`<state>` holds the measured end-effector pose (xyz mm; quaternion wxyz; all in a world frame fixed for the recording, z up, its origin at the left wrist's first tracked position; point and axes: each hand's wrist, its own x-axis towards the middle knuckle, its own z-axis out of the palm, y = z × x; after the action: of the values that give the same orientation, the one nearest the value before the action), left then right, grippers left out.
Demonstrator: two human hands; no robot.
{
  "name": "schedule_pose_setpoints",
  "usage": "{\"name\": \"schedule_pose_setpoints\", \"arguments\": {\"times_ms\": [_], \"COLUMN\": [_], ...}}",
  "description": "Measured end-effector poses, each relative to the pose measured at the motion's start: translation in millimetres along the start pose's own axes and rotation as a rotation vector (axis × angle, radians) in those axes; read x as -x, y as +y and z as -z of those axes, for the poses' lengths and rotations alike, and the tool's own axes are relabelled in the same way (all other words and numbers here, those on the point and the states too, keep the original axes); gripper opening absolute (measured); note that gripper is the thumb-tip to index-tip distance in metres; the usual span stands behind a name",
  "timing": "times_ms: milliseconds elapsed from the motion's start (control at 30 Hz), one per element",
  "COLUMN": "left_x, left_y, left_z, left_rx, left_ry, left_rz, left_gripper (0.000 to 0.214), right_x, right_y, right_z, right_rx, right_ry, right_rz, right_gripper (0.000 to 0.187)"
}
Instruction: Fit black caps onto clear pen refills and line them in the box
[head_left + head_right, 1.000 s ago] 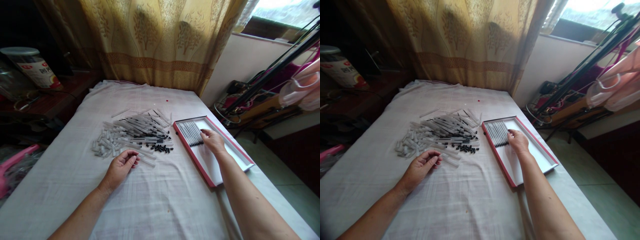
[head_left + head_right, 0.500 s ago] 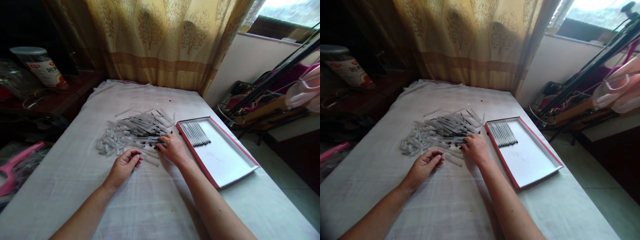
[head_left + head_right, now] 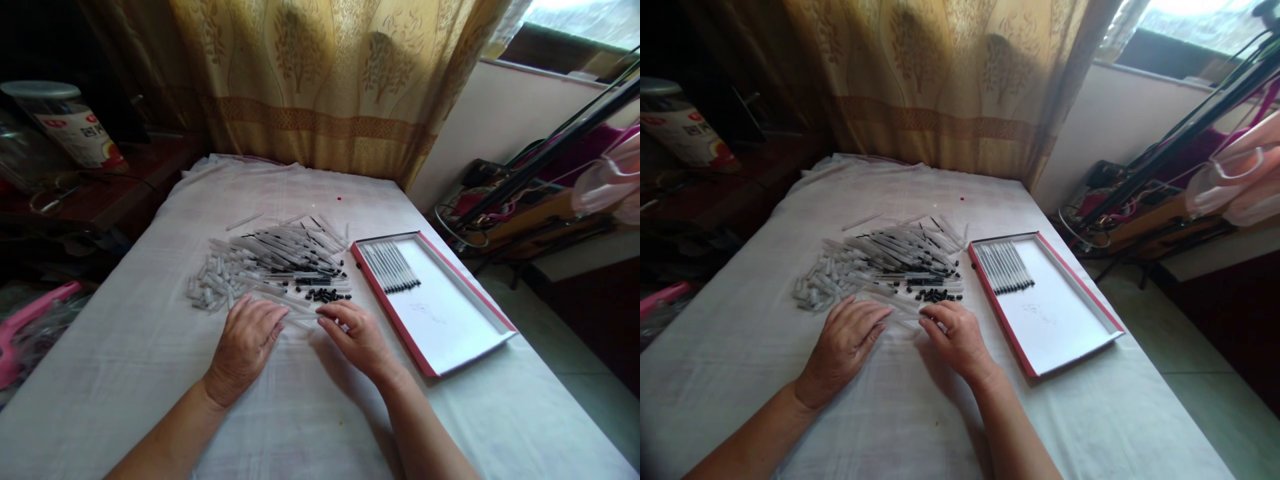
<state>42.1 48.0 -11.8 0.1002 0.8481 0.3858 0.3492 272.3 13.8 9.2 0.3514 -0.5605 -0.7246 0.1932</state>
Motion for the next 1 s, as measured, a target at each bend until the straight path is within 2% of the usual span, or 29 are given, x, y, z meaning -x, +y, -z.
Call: {"name": "schedule_pose_setpoints", "arguments": {"times_ms": [67,167,233,300,400,467,667,767,1000], "left_x": [2,5,7,8,8,8,6,6,7], "left_y": [-4,-8,-10,-11,-13,-14,-15,-15,-16], "left_z": [-0.9,-2.1,-3.2,-4.6,-6.6,-7.4,-8.5,-8.8,-8.4], "left_rx": [-0.044,-0.073,-0.071,-0.058,-0.031,-0.012,0.018,0.026,0.044], "left_ry": [-0.047,0.001,0.032,0.043,0.043,0.030,0.011,-0.002,-0.009], "left_rz": [-0.044,-0.038,-0.008,0.040,0.126,0.170,0.197,0.187,0.186], "left_gripper": [0.021,0.022,0.021,0.020,0.021,0.022,0.027,0.027,0.027], "right_x": [1,-6,-15,-27,-46,-57,-77,-79,-70], "right_y": [7,25,36,44,45,42,38,39,35], "right_z": [1,6,12,19,29,35,47,49,51], "right_rx": [-0.010,0.044,0.164,0.342,0.581,0.669,0.719,0.698,0.704], "right_ry": [-0.009,0.065,0.143,0.142,-0.058,-0.212,-0.455,-0.498,-0.458], "right_rz": [-0.030,-0.069,-0.109,-0.187,-0.311,-0.345,-0.400,-0.395,-0.372], "right_gripper": [0.016,0.018,0.020,0.021,0.021,0.022,0.023,0.020,0.016]}}
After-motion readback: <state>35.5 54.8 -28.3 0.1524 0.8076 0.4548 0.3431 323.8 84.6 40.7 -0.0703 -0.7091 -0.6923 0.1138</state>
